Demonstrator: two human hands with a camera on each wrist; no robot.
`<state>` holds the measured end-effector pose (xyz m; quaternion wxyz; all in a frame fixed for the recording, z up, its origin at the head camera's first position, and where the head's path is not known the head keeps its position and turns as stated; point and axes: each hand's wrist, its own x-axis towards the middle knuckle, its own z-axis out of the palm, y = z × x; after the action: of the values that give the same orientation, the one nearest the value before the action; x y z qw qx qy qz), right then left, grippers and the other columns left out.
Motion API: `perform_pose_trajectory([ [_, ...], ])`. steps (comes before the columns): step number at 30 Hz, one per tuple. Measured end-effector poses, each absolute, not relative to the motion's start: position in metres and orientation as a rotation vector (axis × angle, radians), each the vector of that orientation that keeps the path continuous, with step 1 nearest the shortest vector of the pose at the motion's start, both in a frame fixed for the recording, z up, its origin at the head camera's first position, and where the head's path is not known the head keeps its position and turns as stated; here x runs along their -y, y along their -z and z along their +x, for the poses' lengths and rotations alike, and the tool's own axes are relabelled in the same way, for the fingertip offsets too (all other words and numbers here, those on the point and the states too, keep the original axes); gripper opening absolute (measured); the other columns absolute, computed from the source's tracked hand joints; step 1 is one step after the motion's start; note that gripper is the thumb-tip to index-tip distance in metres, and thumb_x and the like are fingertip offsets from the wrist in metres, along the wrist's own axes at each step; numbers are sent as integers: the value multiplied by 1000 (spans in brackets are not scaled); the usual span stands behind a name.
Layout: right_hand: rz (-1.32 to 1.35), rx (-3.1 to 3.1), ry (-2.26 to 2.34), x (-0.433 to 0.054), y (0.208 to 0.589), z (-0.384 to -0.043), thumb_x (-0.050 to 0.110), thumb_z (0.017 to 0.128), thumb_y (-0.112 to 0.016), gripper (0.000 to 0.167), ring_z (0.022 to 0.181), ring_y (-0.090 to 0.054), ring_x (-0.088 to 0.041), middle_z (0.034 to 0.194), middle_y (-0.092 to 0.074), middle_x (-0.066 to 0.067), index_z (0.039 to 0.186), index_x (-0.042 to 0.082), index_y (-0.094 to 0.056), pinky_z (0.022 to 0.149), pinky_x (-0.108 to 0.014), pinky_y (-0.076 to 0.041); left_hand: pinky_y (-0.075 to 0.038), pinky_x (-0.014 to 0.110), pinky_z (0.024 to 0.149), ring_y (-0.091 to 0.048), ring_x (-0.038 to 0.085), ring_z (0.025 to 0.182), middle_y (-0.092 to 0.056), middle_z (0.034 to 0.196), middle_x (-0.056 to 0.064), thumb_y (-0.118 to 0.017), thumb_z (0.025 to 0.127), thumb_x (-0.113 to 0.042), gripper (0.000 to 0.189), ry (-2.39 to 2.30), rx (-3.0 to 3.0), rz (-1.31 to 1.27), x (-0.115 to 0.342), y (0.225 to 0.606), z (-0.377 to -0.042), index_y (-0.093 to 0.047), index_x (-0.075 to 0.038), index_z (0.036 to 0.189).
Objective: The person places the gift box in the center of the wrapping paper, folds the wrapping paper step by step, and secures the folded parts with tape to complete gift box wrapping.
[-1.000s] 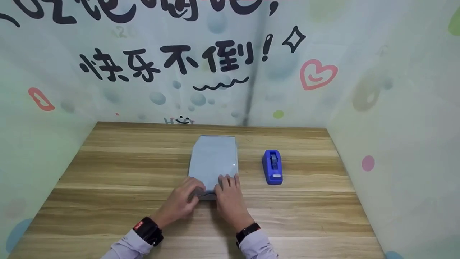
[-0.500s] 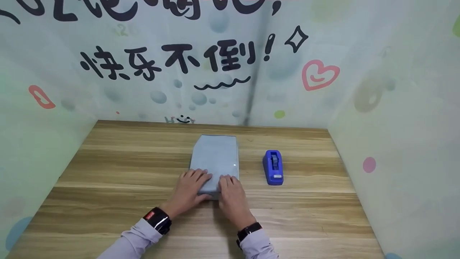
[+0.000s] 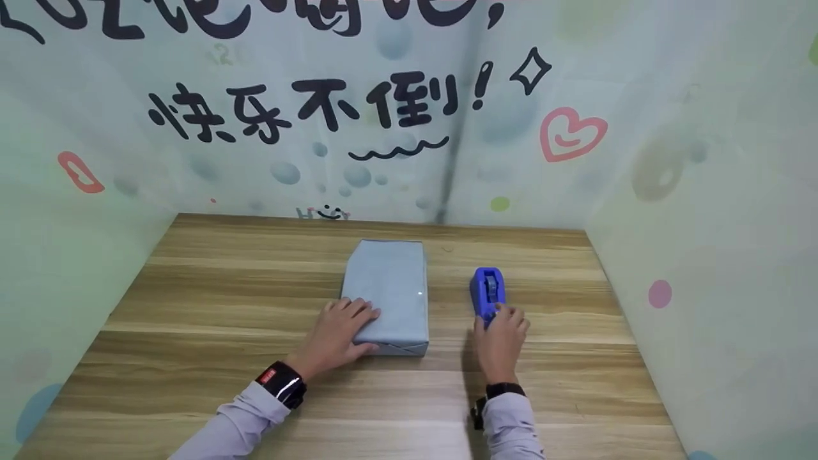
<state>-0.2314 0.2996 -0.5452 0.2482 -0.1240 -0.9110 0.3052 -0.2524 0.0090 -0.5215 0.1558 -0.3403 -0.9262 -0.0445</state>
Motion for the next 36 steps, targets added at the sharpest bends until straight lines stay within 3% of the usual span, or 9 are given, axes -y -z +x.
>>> perform_pose_trajectory([
  [3, -474, 2575, -853, -316, 543, -233, 19, 86, -63, 44, 104, -34, -46, 114, -40, -32, 117, -11, -53, 87, -53, -32, -45, 38, 84, -51, 20, 107, -55, 121, 0, -60, 80, -59, 59, 115, 2649, -981, -9, 521, -253, -53, -21, 124],
  [9, -486, 2611, -918, -327, 536, -236, 24, 88, -62, 41, 106, -31, -45, 115, -42, -31, 111, -9, -59, 88, -51, -30, -46, 40, 84, -52, 19, 106, -56, 117, -1, -61, 79, -58, 56, 125, 2644, -984, -9, 518, -253, -54, -21, 120],
  [13, -528, 2661, -961, -329, 534, -238, 27, 87, -63, 46, 110, -30, -45, 120, -39, -32, 115, -10, -57, 91, -53, -30, -46, 41, 86, -52, 20, 107, -56, 119, -1, -60, 79, -59, 57, 129, 2664, -981, -9, 518, -253, -54, -21, 121],
  [24, -482, 2691, -920, -322, 526, -246, 12, 85, -63, 35, 108, -32, -43, 113, -41, -30, 107, -14, -57, 92, -53, -30, -44, 38, 84, -51, 19, 107, -55, 119, -1, -61, 78, -59, 59, 140, 2670, -972, -9, 520, -253, -53, -21, 122],
  [31, -429, 2651, -874, -313, 524, -254, 8, 83, -62, 29, 102, -44, -40, 107, -54, -28, 107, -7, -58, 88, -50, -34, -43, 36, 83, -50, 18, 106, -54, 119, -1, -60, 78, -61, 59, 133, 2681, -965, -9, 519, -251, -53, -22, 122],
  [36, -527, 2586, -1040, -321, 510, -257, 11, 85, -61, 24, 90, -60, -34, 97, -66, -24, 100, -7, -66, 73, -30, -45, -42, 36, 83, -50, 18, 107, -54, 119, -1, -60, 78, -60, 58, 144, 2680, -969, -10, 519, -253, -53, -23, 122],
])
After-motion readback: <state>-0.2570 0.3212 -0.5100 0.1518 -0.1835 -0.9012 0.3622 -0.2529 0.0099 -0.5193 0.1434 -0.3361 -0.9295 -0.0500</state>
